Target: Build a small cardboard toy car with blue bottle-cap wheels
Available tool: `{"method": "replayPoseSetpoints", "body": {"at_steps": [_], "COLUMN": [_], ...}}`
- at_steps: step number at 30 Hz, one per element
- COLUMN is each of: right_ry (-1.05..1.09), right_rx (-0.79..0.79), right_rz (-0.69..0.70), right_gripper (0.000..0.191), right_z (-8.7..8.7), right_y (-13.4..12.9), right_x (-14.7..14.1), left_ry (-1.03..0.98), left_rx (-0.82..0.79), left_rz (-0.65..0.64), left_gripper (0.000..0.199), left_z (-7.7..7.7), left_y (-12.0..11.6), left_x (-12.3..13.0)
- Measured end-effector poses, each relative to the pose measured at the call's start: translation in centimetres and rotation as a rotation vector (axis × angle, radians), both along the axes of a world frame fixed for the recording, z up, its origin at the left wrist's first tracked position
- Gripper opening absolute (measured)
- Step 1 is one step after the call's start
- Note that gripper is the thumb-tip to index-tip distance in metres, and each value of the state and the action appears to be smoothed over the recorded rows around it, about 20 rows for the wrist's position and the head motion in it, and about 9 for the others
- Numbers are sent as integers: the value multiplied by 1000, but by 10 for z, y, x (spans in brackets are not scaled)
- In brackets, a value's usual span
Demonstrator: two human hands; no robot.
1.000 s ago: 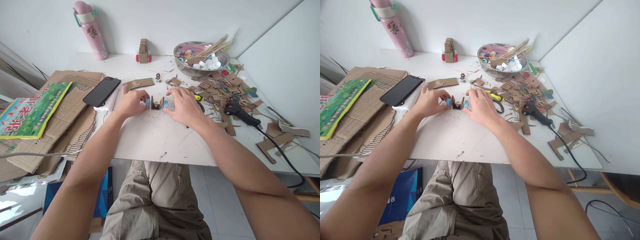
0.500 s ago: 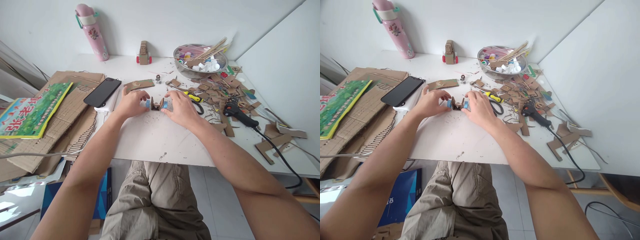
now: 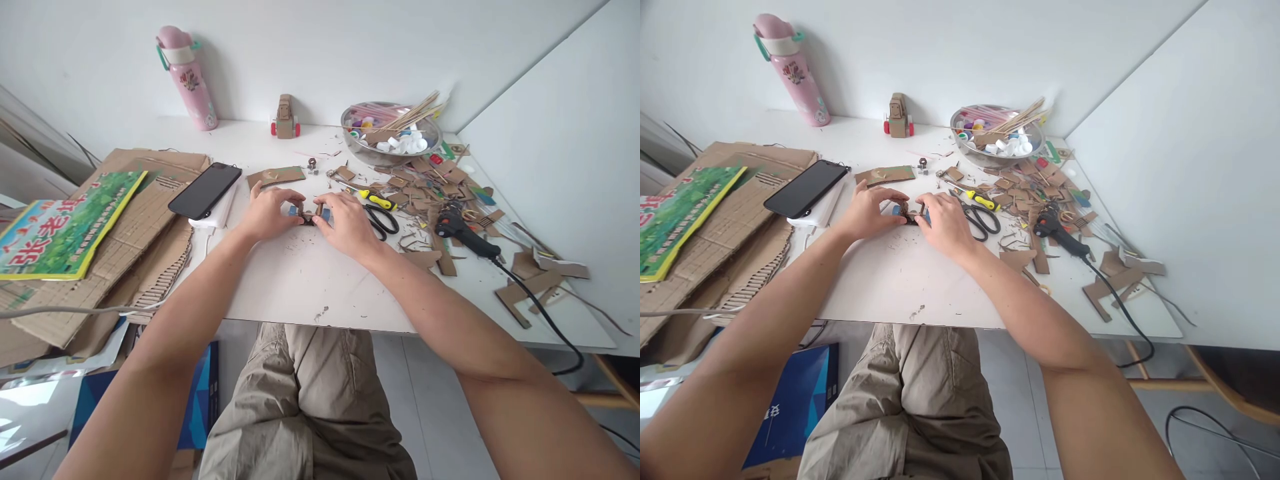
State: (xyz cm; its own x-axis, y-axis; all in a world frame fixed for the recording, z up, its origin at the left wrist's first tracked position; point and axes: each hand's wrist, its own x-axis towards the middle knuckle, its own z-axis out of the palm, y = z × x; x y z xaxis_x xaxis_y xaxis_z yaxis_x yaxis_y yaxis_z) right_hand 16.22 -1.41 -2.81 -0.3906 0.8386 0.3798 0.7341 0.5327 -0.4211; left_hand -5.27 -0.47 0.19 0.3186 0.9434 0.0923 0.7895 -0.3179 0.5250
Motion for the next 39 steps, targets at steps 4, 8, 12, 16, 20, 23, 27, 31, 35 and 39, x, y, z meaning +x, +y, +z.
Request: {"method": "replayPoseSetpoints", "body": {"at_steps": [4,8,12,16,20,23,27,31,35,39], "right_ry": [16,17,37,40,69,91,119,119,125,114], "right_rx": [-16,-22,-28,-58,-74,-69,-23,74,137,186], "right_rz": [42,47,57,56,60,72,98,134,155,152], "right_gripper": [25,25,24,26,31,39,61,81,87,79], "right_z": [-1,-3,-5,-5,-6,-10,-12,-3,8,11], "right_y": [2,5,6,6,8,11,13,11,9,6], "right_x": [2,2,2,2,2,4,11,26,36,34], "left_ry": [10,13,4,16,28,31,-41,-293,-324,69], "left_rx": [20,53,75,67,66,60,59,144,120,72], "left_rz": [1,-17,-31,-37,-63,-67,-88,-67,157,211], "left_gripper": [46,43,40,43,42,41,56,60,48,50], "left_z": [-1,-2,-3,-4,-4,-4,-6,-8,-6,-4], "left_y": [1,1,1,2,3,4,7,20,47,75], "left_x": [1,1,0,0,0,-2,-10,-24,-32,-25]}}
